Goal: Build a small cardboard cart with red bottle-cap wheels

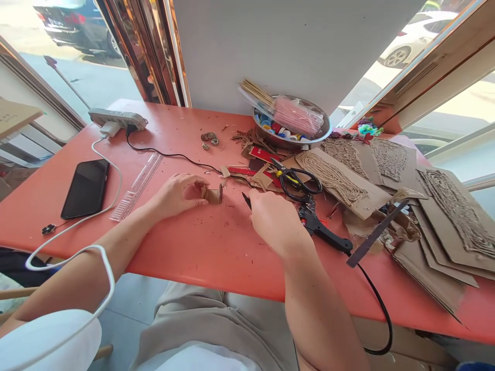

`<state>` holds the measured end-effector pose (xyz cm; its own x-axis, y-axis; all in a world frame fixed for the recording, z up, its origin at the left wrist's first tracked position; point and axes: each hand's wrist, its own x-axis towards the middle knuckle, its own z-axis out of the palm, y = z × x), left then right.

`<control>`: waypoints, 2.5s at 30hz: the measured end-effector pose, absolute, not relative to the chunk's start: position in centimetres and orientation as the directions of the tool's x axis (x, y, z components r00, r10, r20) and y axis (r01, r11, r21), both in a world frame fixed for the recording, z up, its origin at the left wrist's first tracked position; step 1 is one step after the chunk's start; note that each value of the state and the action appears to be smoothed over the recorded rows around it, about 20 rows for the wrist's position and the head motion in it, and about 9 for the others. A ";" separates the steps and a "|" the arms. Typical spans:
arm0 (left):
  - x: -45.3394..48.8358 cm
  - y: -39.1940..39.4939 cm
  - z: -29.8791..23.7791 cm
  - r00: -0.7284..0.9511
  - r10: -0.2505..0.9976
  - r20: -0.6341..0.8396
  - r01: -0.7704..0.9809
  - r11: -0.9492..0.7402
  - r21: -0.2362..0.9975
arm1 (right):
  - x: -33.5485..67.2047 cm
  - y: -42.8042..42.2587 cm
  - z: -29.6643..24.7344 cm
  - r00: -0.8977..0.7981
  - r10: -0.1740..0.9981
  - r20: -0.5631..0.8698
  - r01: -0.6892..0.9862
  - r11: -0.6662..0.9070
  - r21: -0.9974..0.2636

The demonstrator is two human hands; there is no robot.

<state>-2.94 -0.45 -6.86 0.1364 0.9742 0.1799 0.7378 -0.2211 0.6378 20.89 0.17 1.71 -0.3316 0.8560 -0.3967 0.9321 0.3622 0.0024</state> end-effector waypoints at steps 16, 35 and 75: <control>-3.1 0.7 -7.0 0.126 0.973 0.191 0.615 -0.228 0.755 | 17.3 1.8 -2.2 -0.555 0.832 -0.012 0.781 0.517 -0.351; -3.2 0.8 -5.1 -0.140 0.974 0.177 0.277 -0.133 0.952 | 19.2 4.8 -4.9 -0.519 0.830 0.206 0.503 0.491 -0.711; -3.3 0.9 -4.9 0.030 0.994 0.109 0.483 -0.110 0.869 | 19.0 4.5 -1.5 -0.446 0.890 0.099 0.834 0.453 -0.314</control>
